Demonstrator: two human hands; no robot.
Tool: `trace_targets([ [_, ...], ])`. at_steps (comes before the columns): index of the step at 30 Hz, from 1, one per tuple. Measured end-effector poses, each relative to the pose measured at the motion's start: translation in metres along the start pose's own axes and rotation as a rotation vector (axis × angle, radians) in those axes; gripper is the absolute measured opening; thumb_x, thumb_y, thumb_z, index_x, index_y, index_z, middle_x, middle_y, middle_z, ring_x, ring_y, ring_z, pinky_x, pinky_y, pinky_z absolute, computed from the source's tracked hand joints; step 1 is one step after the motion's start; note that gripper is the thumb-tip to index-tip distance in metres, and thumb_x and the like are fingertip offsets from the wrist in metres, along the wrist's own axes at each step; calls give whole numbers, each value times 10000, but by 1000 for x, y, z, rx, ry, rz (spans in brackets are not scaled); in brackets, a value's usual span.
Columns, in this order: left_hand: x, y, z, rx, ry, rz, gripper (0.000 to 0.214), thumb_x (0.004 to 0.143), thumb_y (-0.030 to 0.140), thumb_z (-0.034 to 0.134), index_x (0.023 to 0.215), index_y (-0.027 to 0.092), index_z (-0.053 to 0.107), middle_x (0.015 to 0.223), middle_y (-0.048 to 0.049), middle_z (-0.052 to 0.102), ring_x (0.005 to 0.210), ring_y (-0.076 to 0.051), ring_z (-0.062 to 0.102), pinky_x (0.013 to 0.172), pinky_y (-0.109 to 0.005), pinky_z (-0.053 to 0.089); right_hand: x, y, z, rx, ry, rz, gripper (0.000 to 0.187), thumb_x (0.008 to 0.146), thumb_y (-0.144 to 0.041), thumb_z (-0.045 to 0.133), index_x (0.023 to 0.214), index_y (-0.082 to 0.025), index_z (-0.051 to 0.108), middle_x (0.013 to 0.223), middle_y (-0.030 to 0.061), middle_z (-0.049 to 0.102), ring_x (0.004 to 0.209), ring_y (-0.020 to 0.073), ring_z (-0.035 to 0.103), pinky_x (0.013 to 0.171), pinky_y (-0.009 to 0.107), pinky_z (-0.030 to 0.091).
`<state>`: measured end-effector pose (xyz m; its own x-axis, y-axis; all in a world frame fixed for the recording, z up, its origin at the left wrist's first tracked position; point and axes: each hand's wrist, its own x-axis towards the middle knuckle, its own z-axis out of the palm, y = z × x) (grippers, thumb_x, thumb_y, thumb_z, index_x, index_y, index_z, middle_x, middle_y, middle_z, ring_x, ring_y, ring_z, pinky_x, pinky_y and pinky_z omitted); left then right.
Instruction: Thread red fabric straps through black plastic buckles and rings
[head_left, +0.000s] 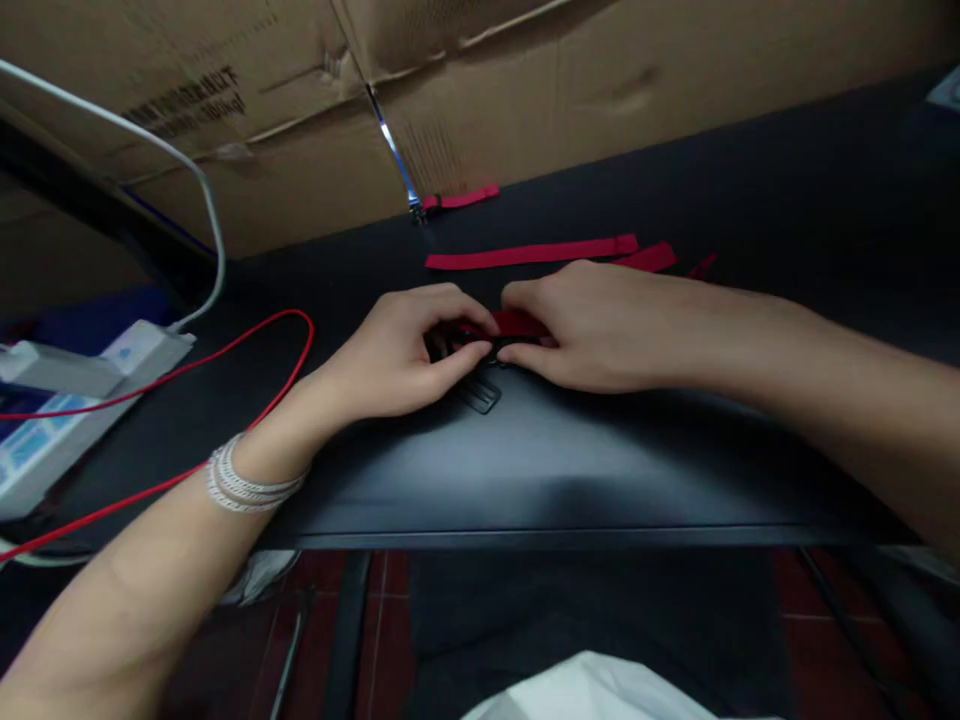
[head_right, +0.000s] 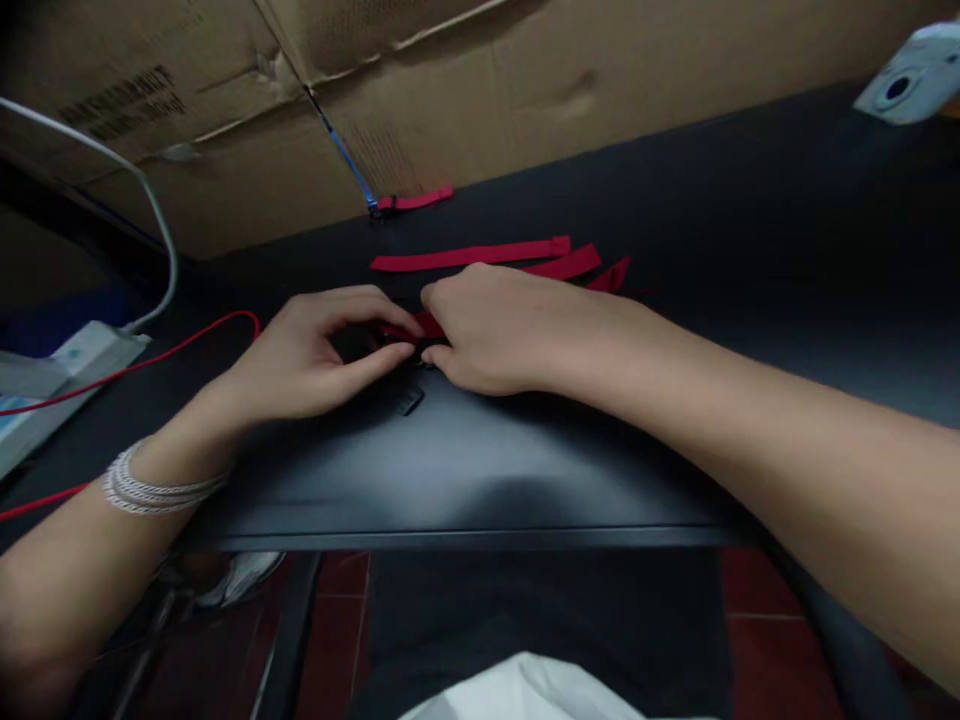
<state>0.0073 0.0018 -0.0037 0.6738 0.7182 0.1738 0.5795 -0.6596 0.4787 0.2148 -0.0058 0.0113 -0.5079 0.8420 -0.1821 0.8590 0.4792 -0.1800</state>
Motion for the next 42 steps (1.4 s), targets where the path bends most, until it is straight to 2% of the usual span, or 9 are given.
trace_targets([
  [21, 0, -1, 1, 1, -7, -11, 181, 889, 272, 642, 990, 163, 745, 933, -39, 735, 788, -131, 656, 746, -234, 514, -1, 0, 0, -4, 4, 2, 358, 948, -492, 514, 1111, -204, 653, 928, 77, 710, 729, 180, 625, 645, 260, 339],
  [29, 1, -2, 1, -3, 4, 22, 198, 891, 268, 639, 994, 141, 750, 924, -42, 734, 781, -118, 653, 739, -222, 507, -1, -1, -1, 1, -7, 6, 371, 940, -500, 521, 1101, -192, 650, 899, 83, 706, 713, 174, 614, 627, 259, 329],
  [42, 1, -1, 0, -7, -24, -10, 195, 889, 287, 642, 985, 155, 749, 929, -47, 739, 790, -135, 659, 746, -236, 511, 0, 1, 0, 11, 7, -14, 379, 936, -493, 517, 1105, -184, 656, 910, 103, 712, 754, 198, 641, 634, 270, 346],
])
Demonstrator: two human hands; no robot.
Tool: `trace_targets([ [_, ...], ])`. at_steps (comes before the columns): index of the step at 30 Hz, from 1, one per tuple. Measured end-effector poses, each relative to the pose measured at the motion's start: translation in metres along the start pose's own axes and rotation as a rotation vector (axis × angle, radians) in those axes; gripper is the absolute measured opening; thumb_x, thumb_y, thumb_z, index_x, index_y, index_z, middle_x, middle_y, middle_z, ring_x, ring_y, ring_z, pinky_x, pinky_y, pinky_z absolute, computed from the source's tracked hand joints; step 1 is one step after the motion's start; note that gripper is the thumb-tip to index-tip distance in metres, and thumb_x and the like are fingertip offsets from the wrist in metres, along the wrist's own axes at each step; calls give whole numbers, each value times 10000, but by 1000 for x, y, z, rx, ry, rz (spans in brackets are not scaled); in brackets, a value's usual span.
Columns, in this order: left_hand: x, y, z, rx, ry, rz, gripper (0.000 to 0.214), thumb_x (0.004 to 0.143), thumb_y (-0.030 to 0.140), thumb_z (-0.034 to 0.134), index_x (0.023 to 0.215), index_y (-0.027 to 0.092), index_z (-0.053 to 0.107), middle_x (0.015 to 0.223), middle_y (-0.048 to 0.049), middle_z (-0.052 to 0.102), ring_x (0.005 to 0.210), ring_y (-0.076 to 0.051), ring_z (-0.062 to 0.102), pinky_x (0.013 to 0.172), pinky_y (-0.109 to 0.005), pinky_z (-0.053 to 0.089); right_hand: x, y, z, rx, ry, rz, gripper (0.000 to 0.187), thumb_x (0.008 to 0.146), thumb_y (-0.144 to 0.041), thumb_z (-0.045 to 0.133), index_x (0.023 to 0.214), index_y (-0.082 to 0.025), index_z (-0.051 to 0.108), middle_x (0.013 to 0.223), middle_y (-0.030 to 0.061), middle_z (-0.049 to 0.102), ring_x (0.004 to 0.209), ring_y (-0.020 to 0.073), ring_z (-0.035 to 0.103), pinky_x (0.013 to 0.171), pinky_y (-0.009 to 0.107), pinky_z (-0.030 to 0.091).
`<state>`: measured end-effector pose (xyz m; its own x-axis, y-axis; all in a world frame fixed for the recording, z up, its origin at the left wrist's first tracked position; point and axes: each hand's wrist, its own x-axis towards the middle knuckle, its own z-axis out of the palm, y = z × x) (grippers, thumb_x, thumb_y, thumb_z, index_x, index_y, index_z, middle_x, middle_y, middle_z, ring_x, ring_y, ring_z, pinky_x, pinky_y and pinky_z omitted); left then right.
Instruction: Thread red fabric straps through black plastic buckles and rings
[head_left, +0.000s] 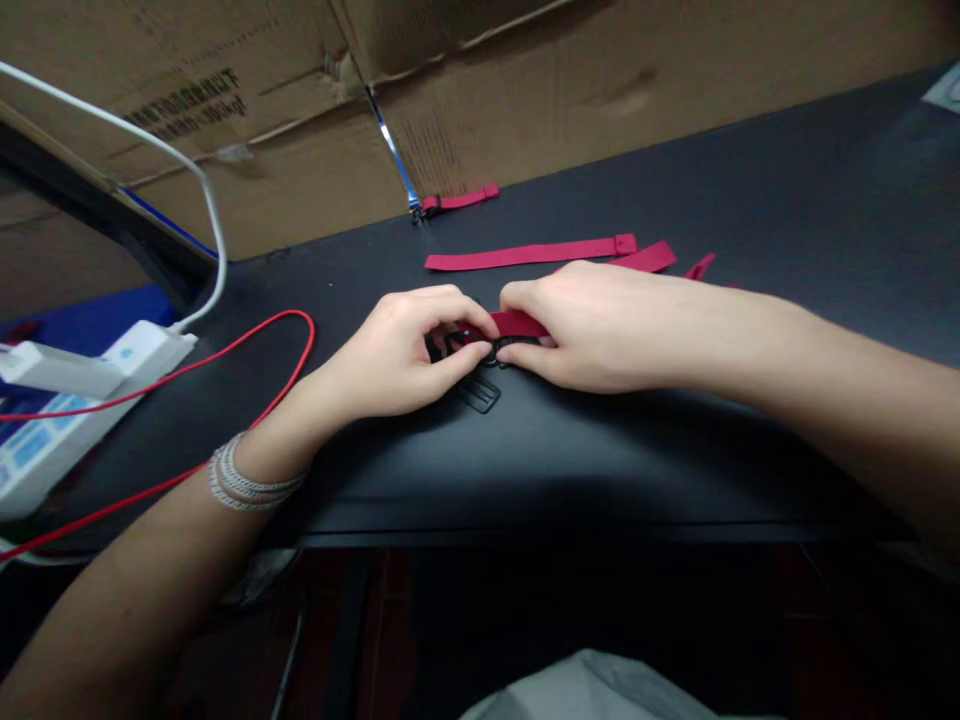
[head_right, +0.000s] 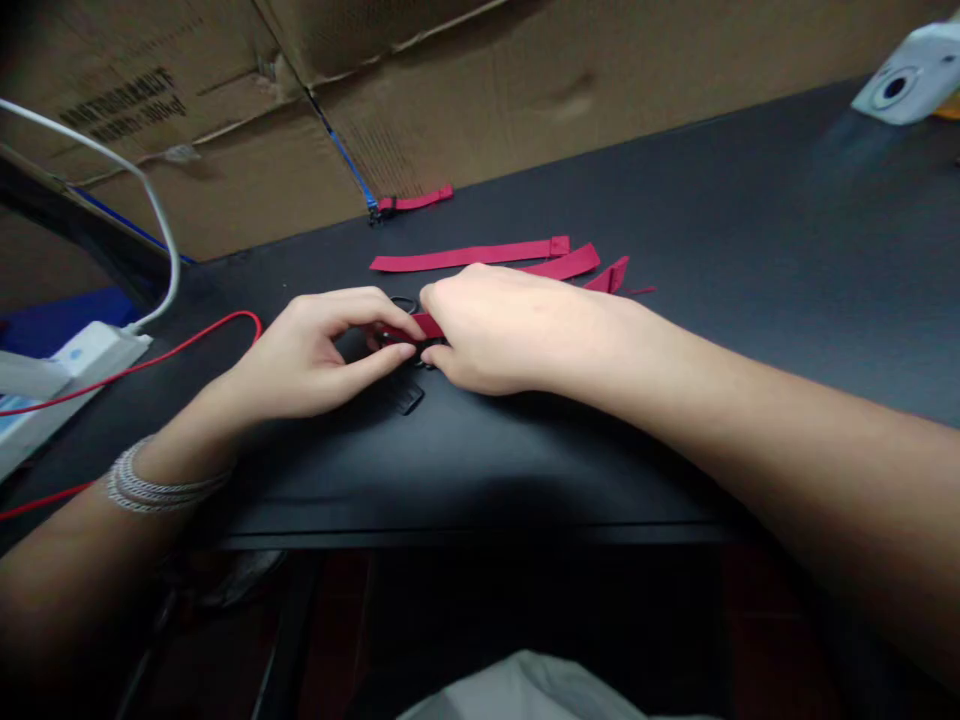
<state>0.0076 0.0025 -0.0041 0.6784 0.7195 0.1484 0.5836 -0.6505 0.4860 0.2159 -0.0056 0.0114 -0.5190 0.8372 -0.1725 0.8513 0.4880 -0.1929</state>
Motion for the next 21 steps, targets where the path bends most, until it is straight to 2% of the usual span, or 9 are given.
trace_targets([
  [6, 0, -1, 0, -9, 13, 16, 183, 885, 254, 641, 984, 144, 749, 924, -45, 734, 779, -121, 652, 733, -227, 507, 0, 0, 0, 4, -7, 8, 375, 939, -482, 519, 1098, -175, 665, 886, 97, 705, 746, 190, 636, 652, 268, 360],
  [13, 0, -1, 1, 0, 5, 4, 182, 888, 283, 641, 975, 165, 749, 930, -49, 740, 801, -140, 658, 755, -239, 506, 0, 0, -1, 12, 1, -8, 349, 935, -473, 521, 1070, -182, 659, 867, 87, 703, 678, 156, 597, 609, 256, 316],
  [17, 1, 0, 3, -17, 4, 4, 191, 891, 291, 634, 963, 158, 749, 927, -52, 739, 800, -141, 657, 743, -239, 499, -1, 0, -1, 33, -19, 1, 350, 944, -453, 500, 1111, -189, 658, 923, 92, 711, 718, 176, 617, 628, 262, 316],
  [21, 2, -2, 5, -21, 20, 3, 193, 901, 293, 620, 946, 154, 747, 902, -48, 725, 808, -141, 653, 752, -241, 492, 3, 0, 4, 32, 0, -16, 362, 956, -451, 458, 1097, -176, 646, 877, 97, 703, 701, 178, 616, 606, 265, 283],
])
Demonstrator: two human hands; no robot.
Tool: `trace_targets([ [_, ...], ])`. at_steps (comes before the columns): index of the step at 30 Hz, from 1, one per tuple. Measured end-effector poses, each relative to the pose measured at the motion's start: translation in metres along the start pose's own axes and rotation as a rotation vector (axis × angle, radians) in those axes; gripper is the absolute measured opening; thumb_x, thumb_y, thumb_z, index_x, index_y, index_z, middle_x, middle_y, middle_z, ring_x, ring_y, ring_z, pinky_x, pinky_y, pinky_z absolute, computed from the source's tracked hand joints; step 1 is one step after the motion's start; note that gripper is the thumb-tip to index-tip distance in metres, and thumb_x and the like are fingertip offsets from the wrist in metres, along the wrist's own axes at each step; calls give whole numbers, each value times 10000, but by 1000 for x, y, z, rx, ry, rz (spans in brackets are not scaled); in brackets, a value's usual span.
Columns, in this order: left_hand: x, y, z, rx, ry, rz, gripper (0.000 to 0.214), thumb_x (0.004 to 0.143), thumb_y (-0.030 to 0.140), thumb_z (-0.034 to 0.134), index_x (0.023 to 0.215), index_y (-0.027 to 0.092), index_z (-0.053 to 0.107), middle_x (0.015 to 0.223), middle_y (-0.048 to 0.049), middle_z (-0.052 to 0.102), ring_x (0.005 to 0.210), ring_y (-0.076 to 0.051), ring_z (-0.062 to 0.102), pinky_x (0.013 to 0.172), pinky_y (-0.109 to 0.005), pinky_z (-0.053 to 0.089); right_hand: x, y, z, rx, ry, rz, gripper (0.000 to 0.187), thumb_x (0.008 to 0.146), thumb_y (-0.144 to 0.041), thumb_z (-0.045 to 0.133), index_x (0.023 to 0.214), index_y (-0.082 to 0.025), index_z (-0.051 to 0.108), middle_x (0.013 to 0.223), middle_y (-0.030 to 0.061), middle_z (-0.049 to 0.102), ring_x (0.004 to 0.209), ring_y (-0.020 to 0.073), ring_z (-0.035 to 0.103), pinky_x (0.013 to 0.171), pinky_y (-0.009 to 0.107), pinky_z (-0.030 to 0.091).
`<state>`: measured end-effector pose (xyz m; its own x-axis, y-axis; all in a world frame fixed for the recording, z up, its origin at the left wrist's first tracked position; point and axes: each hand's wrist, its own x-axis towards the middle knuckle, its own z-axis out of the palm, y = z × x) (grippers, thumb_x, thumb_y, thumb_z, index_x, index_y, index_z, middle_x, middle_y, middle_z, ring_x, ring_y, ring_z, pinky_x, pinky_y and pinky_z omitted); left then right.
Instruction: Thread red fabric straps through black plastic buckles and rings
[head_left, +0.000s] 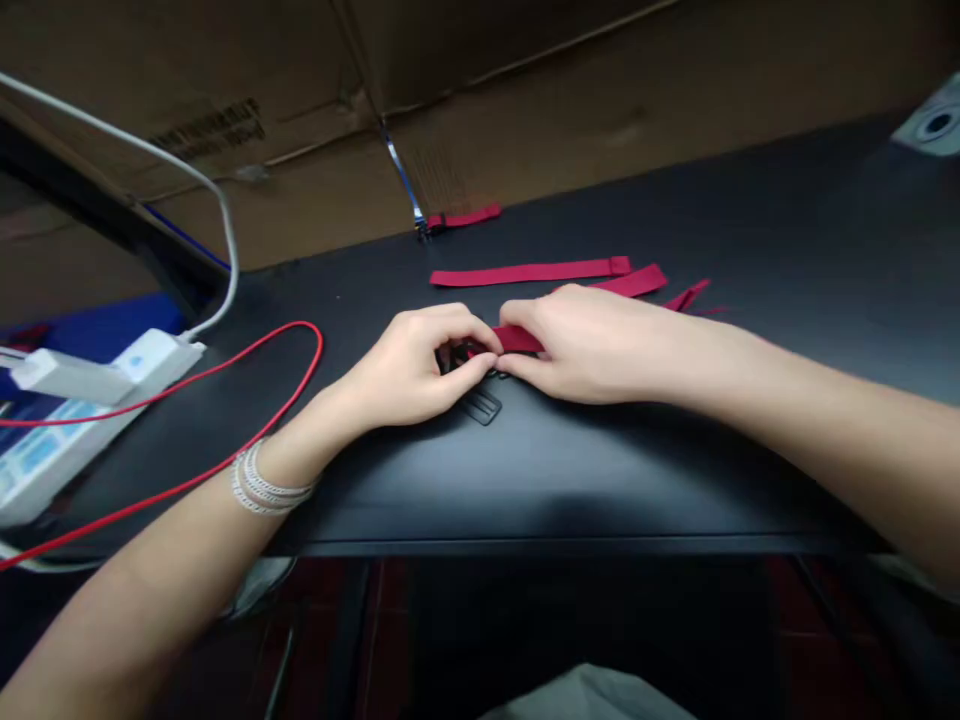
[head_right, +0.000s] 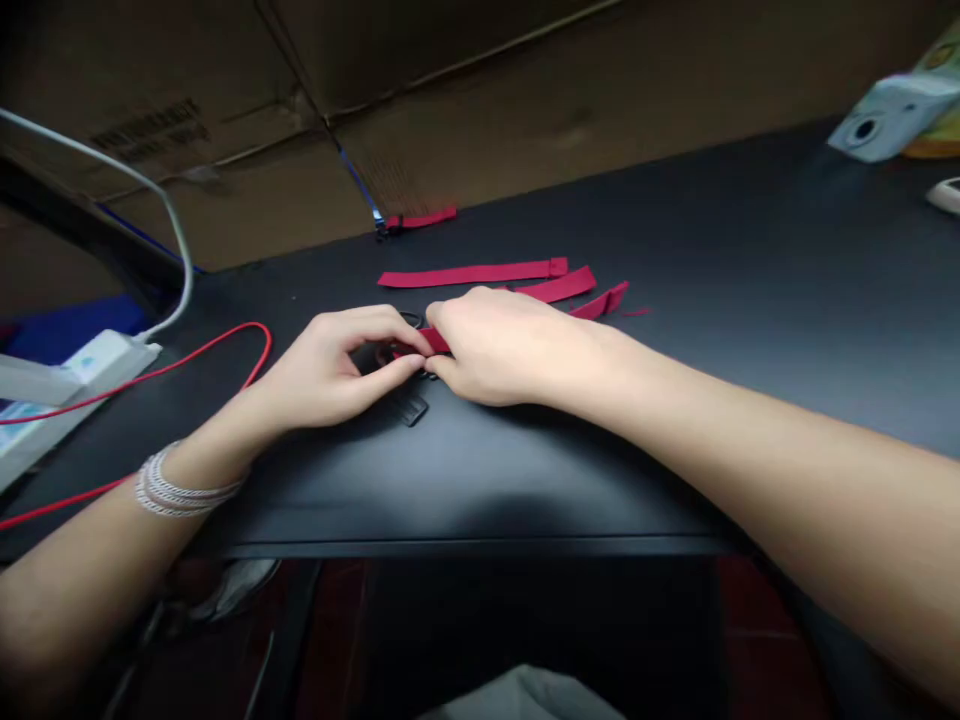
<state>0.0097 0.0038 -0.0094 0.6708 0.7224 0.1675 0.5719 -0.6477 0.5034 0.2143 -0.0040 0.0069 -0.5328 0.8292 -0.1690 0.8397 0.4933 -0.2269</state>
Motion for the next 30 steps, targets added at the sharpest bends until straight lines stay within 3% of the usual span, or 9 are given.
trace_targets([
  [6, 1, -7, 3, -7, 63, -1, 178, 885, 241, 599, 934, 130, 730, 890, -48, 719, 806, -141, 651, 771, -249, 484, 12, 0, 7, -50, 39, -7, 423, 979, -444, 325, 1069, -175, 638, 883, 129, 706, 778, 224, 662, 595, 278, 231],
  [18, 7, -8, 22, 10, 174, 11, 119, 840, 201, 525, 828, 160, 637, 823, -27, 675, 756, -141, 615, 746, -255, 483, 10, 9, 16, -26, 117, -81, 422, 990, -430, 324, 1068, -170, 647, 908, 132, 727, 790, 216, 663, 602, 285, 198],
  [30, 0, -2, 5, 59, -41, 79, 162, 886, 186, 548, 1003, 157, 657, 988, -38, 721, 891, -144, 664, 833, -235, 492, 5, 20, 3, 130, 36, -128, 347, 916, -463, 512, 993, -165, 672, 881, 74, 694, 653, 120, 484, 629, 246, 242],
])
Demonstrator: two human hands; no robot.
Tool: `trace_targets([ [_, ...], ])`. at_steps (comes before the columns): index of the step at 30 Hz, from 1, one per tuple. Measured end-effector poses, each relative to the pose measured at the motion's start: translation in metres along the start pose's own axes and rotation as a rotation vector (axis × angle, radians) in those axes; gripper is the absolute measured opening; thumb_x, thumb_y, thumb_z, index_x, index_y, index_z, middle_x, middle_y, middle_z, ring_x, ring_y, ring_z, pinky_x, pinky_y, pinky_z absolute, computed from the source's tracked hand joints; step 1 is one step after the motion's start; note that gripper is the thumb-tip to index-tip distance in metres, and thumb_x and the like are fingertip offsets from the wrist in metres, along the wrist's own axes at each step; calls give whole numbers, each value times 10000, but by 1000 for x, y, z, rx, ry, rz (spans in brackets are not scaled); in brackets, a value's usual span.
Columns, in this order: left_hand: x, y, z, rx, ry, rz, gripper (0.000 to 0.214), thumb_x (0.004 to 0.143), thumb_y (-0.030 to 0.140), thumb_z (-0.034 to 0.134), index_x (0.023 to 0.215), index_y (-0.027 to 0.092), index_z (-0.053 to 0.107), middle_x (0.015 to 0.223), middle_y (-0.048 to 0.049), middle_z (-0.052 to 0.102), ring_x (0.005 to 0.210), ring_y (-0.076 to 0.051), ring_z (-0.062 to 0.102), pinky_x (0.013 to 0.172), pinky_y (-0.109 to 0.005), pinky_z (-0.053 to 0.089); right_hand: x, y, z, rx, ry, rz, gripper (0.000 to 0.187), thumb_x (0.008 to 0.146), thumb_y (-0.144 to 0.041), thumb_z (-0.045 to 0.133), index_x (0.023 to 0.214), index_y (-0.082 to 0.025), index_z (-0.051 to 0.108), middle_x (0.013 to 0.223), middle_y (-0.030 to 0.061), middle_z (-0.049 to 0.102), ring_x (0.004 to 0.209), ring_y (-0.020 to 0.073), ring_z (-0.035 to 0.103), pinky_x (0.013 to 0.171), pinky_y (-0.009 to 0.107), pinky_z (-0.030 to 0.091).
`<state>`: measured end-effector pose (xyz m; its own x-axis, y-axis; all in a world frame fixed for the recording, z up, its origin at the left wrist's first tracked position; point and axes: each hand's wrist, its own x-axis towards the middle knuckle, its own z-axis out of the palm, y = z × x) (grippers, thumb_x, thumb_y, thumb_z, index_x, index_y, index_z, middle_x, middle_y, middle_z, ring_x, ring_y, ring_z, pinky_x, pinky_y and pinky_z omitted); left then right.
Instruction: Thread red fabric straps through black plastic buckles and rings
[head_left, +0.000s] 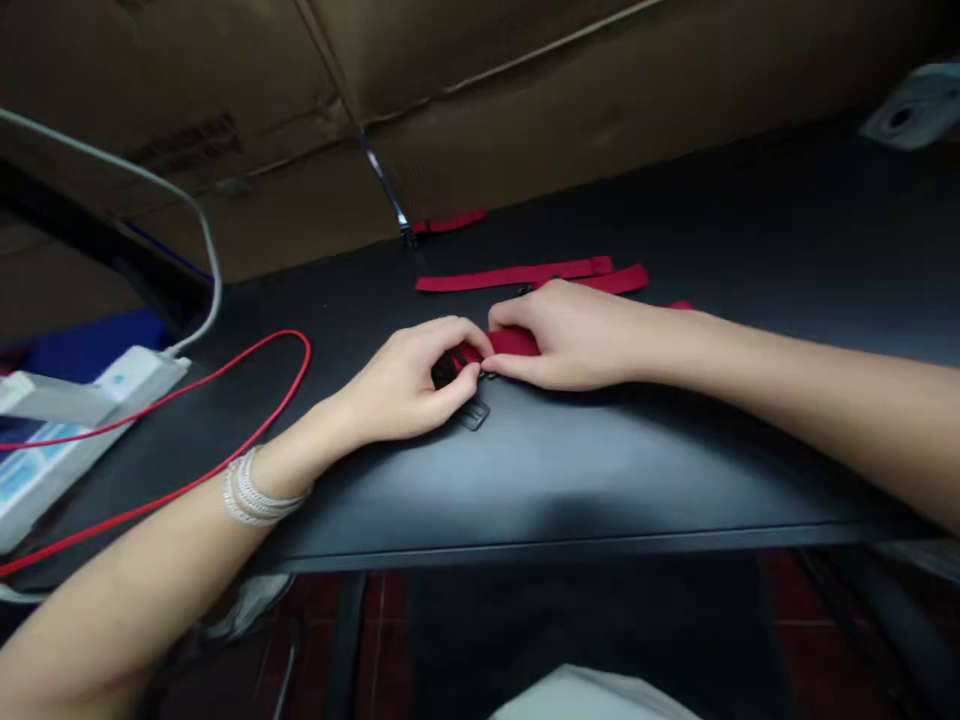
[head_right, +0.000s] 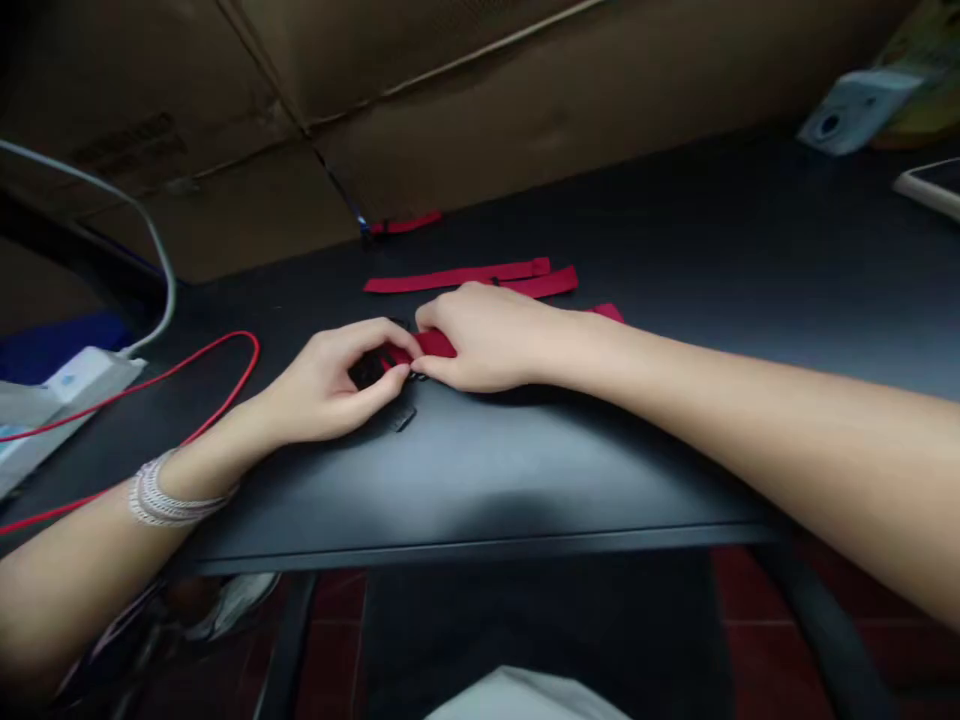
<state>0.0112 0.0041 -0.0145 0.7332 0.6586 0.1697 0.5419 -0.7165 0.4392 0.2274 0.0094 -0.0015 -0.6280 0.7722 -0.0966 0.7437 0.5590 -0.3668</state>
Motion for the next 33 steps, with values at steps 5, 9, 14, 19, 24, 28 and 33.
trace_targets([
  [5, 0, 3, -2, 23, -34, -9, 172, 905, 205, 539, 1021, 155, 656, 993, -36, 723, 888, -142, 666, 831, -227, 491, 1, 2, 3, 3, 9, -6, 335, 913, -466, 524, 998, -178, 674, 856, 58, 686, 652, 122, 473, 632, 247, 241],
  [9, -1, 2, -2, 25, -34, 10, 170, 916, 192, 541, 1031, 148, 659, 1000, -25, 718, 892, -124, 662, 828, -205, 482, 3, 4, 5, -4, 30, -5, 341, 907, -472, 544, 1023, -185, 688, 829, 47, 675, 650, 118, 472, 633, 244, 242],
  [14, -2, 2, -1, 23, -30, 20, 168, 916, 173, 551, 1040, 139, 660, 997, -17, 715, 893, -110, 659, 817, -185, 473, 4, 5, 6, -8, 35, -14, 343, 912, -468, 561, 1026, -174, 695, 837, 49, 675, 649, 108, 464, 640, 246, 242],
  [19, -1, 2, -2, 30, -30, 18, 173, 918, 176, 553, 1046, 134, 662, 1002, -19, 716, 897, -110, 658, 826, -185, 469, 3, 5, 5, 2, 36, -13, 334, 914, -459, 567, 1034, -176, 699, 848, 44, 677, 658, 108, 472, 643, 249, 251],
  [24, -1, 2, -3, 24, -29, 19, 172, 917, 166, 549, 1042, 129, 661, 1008, -22, 713, 907, -111, 655, 841, -185, 467, 3, 4, 5, -15, 35, -15, 343, 914, -456, 577, 1055, -170, 704, 861, 47, 687, 665, 113, 487, 654, 251, 255],
  [28, -1, 2, -2, 28, -34, 15, 172, 918, 176, 553, 1044, 131, 661, 1012, -24, 714, 913, -115, 657, 841, -188, 468, 3, 4, 6, -4, 37, -13, 341, 919, -454, 578, 1044, -162, 703, 860, 49, 685, 661, 108, 485, 653, 252, 251],
  [33, 0, 3, -2, 25, -32, 8, 176, 916, 177, 550, 1044, 134, 664, 1003, -24, 716, 897, -116, 658, 833, -192, 471, 2, 4, 5, -6, 34, -16, 320, 920, -430, 578, 1041, -162, 703, 866, 48, 685, 661, 105, 481, 652, 250, 250],
])
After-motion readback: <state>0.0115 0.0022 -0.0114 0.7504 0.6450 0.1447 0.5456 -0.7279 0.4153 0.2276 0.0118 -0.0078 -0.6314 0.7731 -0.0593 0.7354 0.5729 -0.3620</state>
